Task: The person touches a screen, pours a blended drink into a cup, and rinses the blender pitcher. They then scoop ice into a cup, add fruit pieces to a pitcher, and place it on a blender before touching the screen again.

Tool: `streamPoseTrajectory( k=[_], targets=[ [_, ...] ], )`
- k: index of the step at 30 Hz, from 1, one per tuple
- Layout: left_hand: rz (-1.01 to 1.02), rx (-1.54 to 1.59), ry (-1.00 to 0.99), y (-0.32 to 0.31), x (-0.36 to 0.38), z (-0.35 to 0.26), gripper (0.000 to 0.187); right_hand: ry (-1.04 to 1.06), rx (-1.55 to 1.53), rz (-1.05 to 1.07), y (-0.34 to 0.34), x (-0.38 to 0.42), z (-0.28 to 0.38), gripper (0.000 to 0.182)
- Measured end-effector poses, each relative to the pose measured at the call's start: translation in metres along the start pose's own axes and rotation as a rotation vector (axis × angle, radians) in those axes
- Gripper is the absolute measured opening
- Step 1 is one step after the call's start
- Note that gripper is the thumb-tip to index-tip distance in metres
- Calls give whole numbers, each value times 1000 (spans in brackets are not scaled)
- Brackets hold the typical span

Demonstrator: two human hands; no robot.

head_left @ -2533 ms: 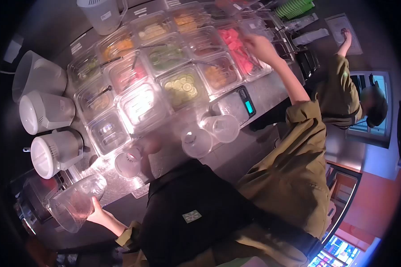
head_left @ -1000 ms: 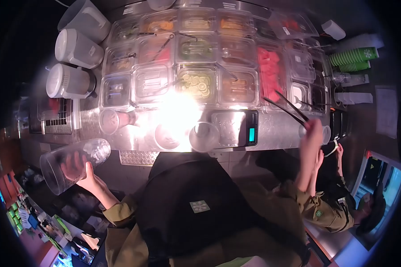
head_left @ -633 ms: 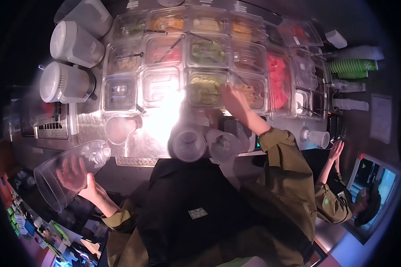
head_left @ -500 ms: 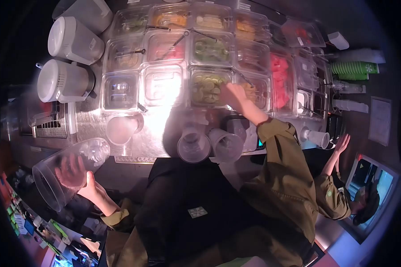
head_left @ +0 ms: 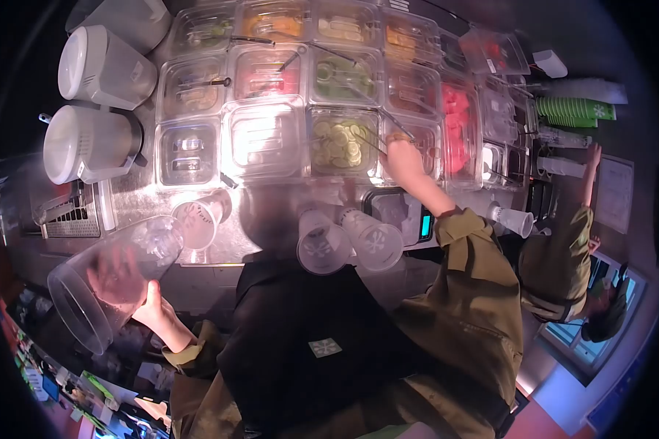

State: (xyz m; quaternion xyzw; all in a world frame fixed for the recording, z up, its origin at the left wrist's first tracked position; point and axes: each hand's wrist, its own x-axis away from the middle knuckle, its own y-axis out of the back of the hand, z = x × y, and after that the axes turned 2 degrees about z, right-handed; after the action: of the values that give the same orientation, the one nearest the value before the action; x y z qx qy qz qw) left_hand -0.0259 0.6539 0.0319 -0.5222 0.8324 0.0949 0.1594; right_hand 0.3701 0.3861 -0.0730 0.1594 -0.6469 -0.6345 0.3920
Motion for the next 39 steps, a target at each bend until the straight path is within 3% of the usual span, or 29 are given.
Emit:
streamPoseTrajectory(
  k=[6,11,13,16,19,20,22,25,31,37,39],
  targets=[
    [66,4,-9,14,-2,8,90,-15,96,4,3,2,15,17],
    [-15,13,24,-2,2,5,88,46,197,17,10,-7,28,14],
    [-22,19,23,-2,3,5,88,97,259,177,16,-21,28,15],
    [-12,24,37,-3,4,2,87,87,169,223,10,-33,12,16],
    [-138,-83,68,-12,2,-5,103,126,210,238,6,-30,5,15],
    [-89,-97,43,-7,3,-3,103,133,212,239,7,-25,3,15],
    [-40,-112,17,-6,4,-6,102,231,223,29,8,-5,2,19],
    [82,-268,-83,-32,4,-23,100,234,275,101,46,24,16,24],
    [177,-301,36,-91,1,-41,103,243,187,11,70,64,5,22],
    [286,-394,48,-131,0,-60,102,158,148,86,-2,21,-8,17],
    [242,-541,-73,-132,2,-46,104,175,138,79,-12,14,-9,18]
  ],
)
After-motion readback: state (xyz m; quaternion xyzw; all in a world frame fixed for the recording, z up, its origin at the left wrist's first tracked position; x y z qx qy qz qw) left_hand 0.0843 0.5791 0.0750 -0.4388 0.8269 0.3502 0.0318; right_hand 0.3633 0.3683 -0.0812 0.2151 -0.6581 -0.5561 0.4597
